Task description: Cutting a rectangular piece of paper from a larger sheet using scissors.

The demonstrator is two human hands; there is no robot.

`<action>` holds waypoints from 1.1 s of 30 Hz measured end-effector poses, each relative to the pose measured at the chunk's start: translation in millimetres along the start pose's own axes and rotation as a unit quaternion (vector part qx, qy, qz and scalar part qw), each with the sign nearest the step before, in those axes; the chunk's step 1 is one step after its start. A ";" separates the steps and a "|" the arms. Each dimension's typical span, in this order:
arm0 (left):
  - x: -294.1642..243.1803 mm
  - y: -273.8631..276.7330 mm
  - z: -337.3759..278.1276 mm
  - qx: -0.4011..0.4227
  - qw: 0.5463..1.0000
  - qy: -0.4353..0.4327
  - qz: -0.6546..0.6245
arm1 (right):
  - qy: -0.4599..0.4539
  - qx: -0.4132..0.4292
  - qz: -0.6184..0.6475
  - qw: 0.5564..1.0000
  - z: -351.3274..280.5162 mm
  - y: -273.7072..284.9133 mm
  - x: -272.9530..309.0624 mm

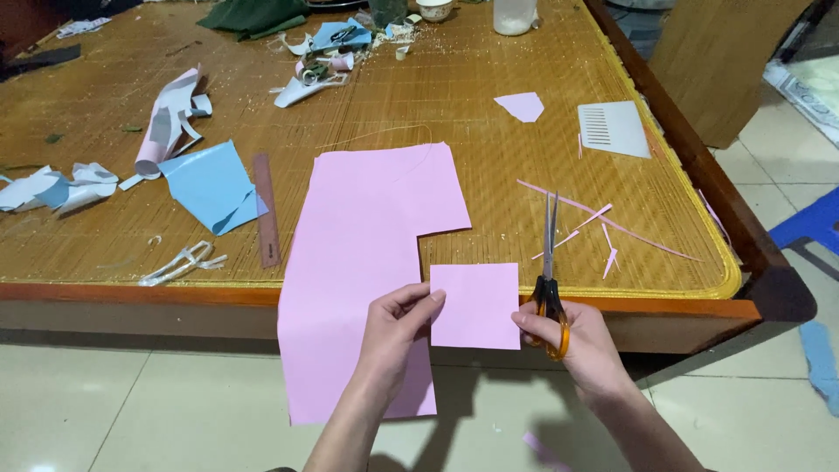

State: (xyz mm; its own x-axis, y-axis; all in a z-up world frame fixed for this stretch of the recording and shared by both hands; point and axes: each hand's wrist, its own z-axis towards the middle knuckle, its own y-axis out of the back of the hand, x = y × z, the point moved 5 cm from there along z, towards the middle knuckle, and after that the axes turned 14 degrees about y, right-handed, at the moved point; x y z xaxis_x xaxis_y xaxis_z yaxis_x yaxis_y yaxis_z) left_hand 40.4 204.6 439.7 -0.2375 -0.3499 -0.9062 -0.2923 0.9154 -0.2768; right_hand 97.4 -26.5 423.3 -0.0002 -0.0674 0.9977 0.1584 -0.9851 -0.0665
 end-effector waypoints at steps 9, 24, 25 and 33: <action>7.7 8.0 9.1 -0.027 0.998 0.048 -0.042 | 0.023 0.011 0.019 0.999 3.0 0.5 -2.7; 20.3 -26.7 0.1 0.049 0.995 0.083 -0.003 | 0.048 0.009 -0.066 0.997 -0.4 -4.7 3.5; 21.1 -27.1 -0.1 0.038 0.995 0.096 -0.004 | 0.035 -0.001 -0.070 0.997 -0.6 -4.9 2.8; -4.2 -5.7 -0.3 -0.042 0.996 0.060 -0.054 | 0.040 0.088 -0.119 0.988 -0.3 -8.0 -15.5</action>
State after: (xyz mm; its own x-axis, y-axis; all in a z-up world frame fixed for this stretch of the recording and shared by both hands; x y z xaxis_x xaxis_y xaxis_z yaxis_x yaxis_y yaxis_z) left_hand 42.8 200.8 445.1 -0.3073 -0.4710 -0.8269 -0.3973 0.8531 -0.3383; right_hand 95.9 -17.6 408.3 -0.1345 0.1447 0.9803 0.3137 -0.9322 0.1806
